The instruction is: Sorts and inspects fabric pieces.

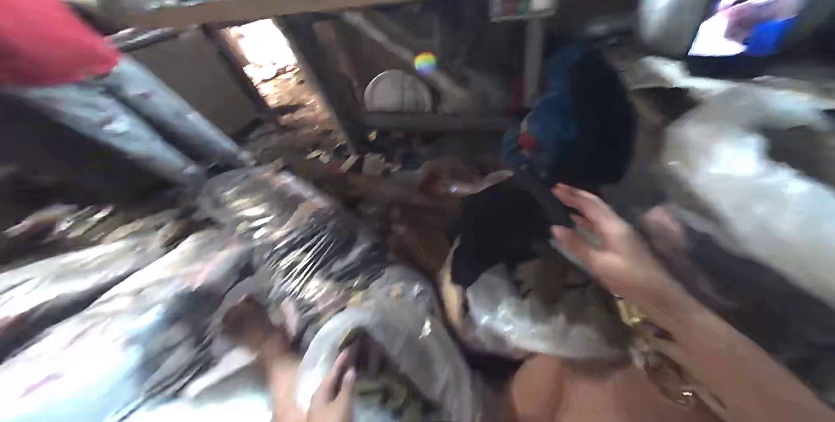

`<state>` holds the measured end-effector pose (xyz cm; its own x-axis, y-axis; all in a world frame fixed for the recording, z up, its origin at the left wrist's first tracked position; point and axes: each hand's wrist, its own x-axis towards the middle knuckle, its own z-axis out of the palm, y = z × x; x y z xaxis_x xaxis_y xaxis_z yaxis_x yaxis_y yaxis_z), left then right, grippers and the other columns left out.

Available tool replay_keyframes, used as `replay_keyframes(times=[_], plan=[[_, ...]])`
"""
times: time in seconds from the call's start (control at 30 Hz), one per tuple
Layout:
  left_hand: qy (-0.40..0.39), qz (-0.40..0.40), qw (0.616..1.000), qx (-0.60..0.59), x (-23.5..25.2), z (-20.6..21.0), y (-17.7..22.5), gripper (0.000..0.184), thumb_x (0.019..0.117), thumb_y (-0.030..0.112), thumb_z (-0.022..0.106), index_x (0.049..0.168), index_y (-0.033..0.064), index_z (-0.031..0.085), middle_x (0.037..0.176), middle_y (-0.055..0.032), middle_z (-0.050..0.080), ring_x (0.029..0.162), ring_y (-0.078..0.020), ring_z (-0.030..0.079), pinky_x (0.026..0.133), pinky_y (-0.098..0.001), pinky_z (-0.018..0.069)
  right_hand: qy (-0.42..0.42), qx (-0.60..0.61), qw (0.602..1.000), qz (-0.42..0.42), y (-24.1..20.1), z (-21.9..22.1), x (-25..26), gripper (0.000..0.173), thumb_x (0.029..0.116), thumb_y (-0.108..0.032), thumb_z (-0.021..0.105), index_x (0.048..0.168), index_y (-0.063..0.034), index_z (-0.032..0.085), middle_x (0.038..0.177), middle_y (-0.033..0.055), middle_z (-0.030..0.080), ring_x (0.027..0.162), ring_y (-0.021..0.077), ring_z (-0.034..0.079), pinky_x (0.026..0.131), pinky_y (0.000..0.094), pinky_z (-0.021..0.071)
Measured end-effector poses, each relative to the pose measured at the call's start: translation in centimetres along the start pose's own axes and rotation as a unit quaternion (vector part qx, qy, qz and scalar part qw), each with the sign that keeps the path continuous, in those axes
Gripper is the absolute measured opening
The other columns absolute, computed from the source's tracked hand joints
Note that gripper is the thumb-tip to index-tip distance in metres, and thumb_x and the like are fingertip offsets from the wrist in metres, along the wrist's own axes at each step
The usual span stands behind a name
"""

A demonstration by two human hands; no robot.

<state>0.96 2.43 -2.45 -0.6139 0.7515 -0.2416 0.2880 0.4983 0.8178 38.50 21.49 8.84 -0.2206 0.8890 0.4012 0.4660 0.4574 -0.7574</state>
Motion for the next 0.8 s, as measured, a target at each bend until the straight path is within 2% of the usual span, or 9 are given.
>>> replay_keyframes(times=[0.03,0.1,0.23,0.37,0.4,0.47,0.57,0.67,0.8], plan=[[0.012,-0.006,1.0,0.008,0.0,-0.3,-0.5,0.043,0.1023,0.01,0.053,0.142,-0.0041,0.054,0.14,-0.0259,0.058,0.125,-0.0351,0.059,0.105,-0.0516,0.0462,-0.025,0.029,0.999,-0.016,0.2,0.3,-1.6,0.049,0.0967,-0.035,0.062,0.137,-0.008,0.063,0.141,0.0078,0.061,0.127,0.0163,0.06,0.102,0.0356,0.0545],[0.034,-0.039,0.999,0.014,0.2,-0.5,-0.9,0.039,0.1018,0.008,0.054,0.14,0.0008,0.059,0.138,-0.0208,0.061,0.124,-0.0332,0.061,0.104,-0.0523,0.0477,-0.072,0.101,0.991,-0.057,0.7,1.3,-4.3,0.045,0.0994,-0.036,0.061,0.127,-0.0011,0.067,0.125,0.0086,0.069,0.113,0.0093,0.066,0.096,0.0277,0.0575],[0.035,-0.076,0.996,0.03,0.4,-0.9,-1.6,0.04,0.1009,0.004,0.053,0.14,0.0049,0.06,0.137,-0.0173,0.063,0.125,-0.0298,0.061,0.104,-0.0502,0.0478,-0.163,0.178,0.968,-0.075,-0.4,3.1,-8.4,0.036,0.1007,-0.019,0.061,0.121,0.0098,0.067,0.119,0.0198,0.07,0.114,0.0138,0.066,0.101,0.0311,0.0535],[0.029,-0.105,0.992,0.057,0.5,-0.6,-0.8,0.037,0.1018,0.009,0.055,0.138,0.0083,0.063,0.137,-0.0115,0.064,0.127,-0.0253,0.061,0.108,-0.0474,0.0465,-0.169,0.202,0.948,-0.18,-1.5,5.1,-10.2,0.026,0.1049,-0.023,0.059,0.115,-0.0001,0.068,0.114,0.0128,0.072,0.118,0.0114,0.064,0.115,0.0365,0.0407],[0.023,-0.102,0.993,0.059,0.7,-0.3,-0.6,0.037,0.1018,0.009,0.056,0.138,0.007,0.063,0.138,-0.0121,0.064,0.129,-0.025,0.06,0.11,-0.046,0.0452,-0.169,0.196,0.941,-0.217,-1.6,5.5,-10.4,0.024,0.1051,-0.022,0.058,0.114,-0.002,0.067,0.113,0.012,0.072,0.119,0.0124,0.064,0.117,0.038,0.0368],[0.008,-0.08,0.997,0.019,1.3,0.7,-0.6,0.036,0.1015,0.003,0.054,0.137,-0.0032,0.059,0.138,-0.0204,0.061,0.13,-0.0277,0.058,0.111,-0.0421,0.0435,-0.167,0.195,0.928,-0.269,-1.4,6.3,-10.6,0.021,0.1046,-0.023,0.058,0.112,-0.0057,0.067,0.112,0.0084,0.071,0.118,0.0114,0.063,0.119,0.036,0.0344],[0.005,-0.088,0.996,0.025,2.9,2.4,-0.7,0.036,0.1008,0.001,0.055,0.136,-0.006,0.058,0.139,-0.023,0.059,0.132,-0.0304,0.056,0.113,-0.0431,0.0411,-0.191,0.222,0.92,-0.261,-0.9,7.0,-11.4,0.021,0.1039,-0.021,0.059,0.107,-0.0016,0.068,0.104,0.0142,0.072,0.11,0.0185,0.067,0.111,0.0354,0.0433],[0.004,-0.111,0.99,0.09,4.6,3.9,-1.0,0.039,0.1,0.006,0.059,0.138,-0.0034,0.058,0.14,-0.0226,0.059,0.134,-0.0318,0.054,0.115,-0.0457,0.0391,-0.208,0.221,0.923,-0.238,-1.1,6.8,-12.2,0.026,0.1033,-0.02,0.059,0.105,0.0028,0.071,0.1,0.0213,0.073,0.101,0.0292,0.071,0.1,0.0416,0.0515],[-0.003,-0.144,0.977,0.158,5.9,5.3,-0.8,0.056,0.0918,0.012,0.071,0.143,-0.0006,0.053,0.14,-0.024,0.058,0.133,-0.0355,0.054,0.114,-0.05,0.0406,-0.215,0.216,0.927,-0.219,-1.3,6.5,-12.1,0.029,0.1039,-0.022,0.057,0.105,0.0036,0.071,0.101,0.0228,0.073,0.1,0.0312,0.071,0.098,0.0431,0.0524]])
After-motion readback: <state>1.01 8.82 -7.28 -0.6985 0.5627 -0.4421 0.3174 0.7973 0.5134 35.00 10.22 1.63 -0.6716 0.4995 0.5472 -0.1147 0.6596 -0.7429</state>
